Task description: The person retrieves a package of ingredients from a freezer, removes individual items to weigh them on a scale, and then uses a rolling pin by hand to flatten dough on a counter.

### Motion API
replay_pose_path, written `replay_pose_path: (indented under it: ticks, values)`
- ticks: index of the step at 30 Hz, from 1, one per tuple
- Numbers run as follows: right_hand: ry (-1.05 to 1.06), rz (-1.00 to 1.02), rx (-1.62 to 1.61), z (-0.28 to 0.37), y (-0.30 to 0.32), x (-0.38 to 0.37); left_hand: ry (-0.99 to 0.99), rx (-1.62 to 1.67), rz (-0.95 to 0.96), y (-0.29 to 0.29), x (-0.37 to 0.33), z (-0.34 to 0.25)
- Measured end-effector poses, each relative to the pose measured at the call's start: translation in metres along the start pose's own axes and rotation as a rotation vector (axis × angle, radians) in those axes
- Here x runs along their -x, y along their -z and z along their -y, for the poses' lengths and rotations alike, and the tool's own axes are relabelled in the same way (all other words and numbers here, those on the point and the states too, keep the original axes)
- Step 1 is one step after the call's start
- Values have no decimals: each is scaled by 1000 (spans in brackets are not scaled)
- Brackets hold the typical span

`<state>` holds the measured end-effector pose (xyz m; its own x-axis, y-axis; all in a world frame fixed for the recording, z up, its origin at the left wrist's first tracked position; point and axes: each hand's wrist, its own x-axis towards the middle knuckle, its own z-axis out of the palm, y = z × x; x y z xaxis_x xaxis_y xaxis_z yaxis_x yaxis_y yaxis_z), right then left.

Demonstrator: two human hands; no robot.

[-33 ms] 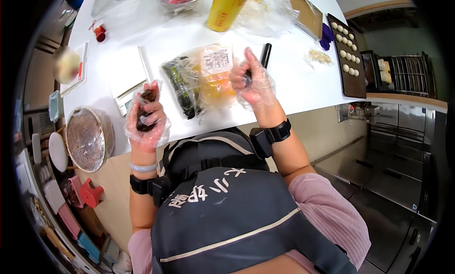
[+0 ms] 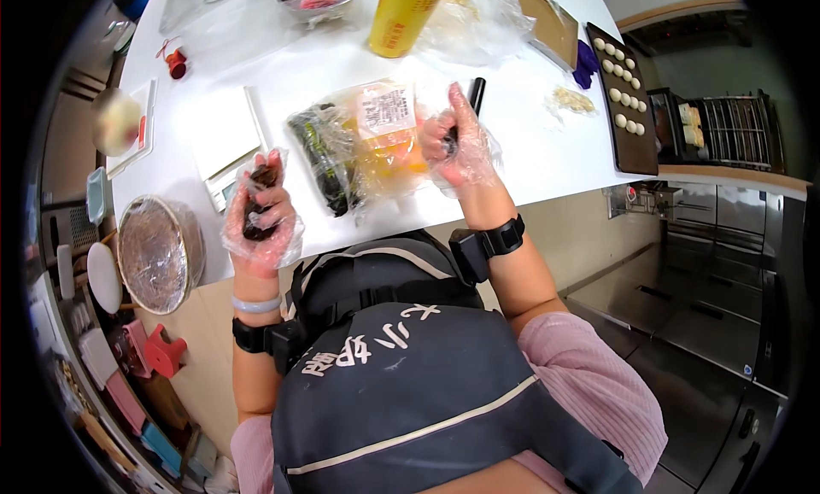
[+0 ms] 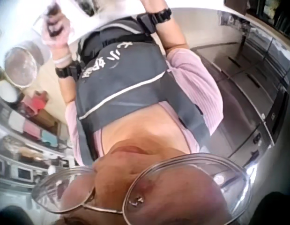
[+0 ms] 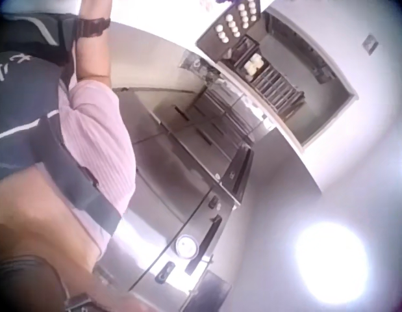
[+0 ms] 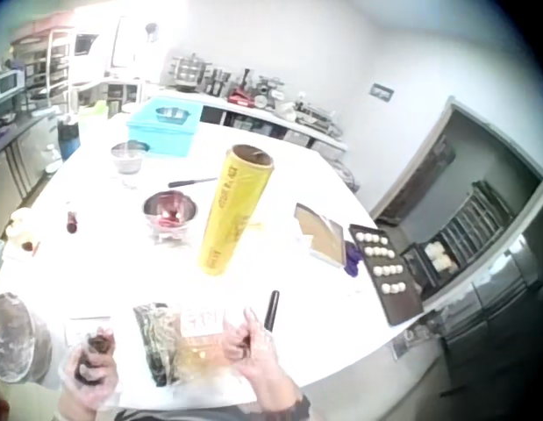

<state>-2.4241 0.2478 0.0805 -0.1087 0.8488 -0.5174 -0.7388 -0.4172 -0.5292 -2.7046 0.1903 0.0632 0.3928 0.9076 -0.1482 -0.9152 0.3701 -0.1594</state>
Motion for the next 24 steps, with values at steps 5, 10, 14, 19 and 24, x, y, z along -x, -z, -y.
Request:
replay_pose_path:
  ticks: [5, 10, 14, 19, 24]
  values:
    - [122, -214, 46, 32, 50, -9, -21, -31, -91, 7, -3, 2]
    - [101, 15, -82, 61, 78, -12, -50, -73, -92, 13, -3, -3]
    - [345, -356, 216, 83, 121, -50, -11, -75, -69, 18, 1, -12]
    - [448, -738, 1093, 102, 141, -76, -77, -89, -224, -4, -6, 6]
    - [1033, -405, 1445, 38, 66, -66, -201, -245, -241, -6, -7, 12]
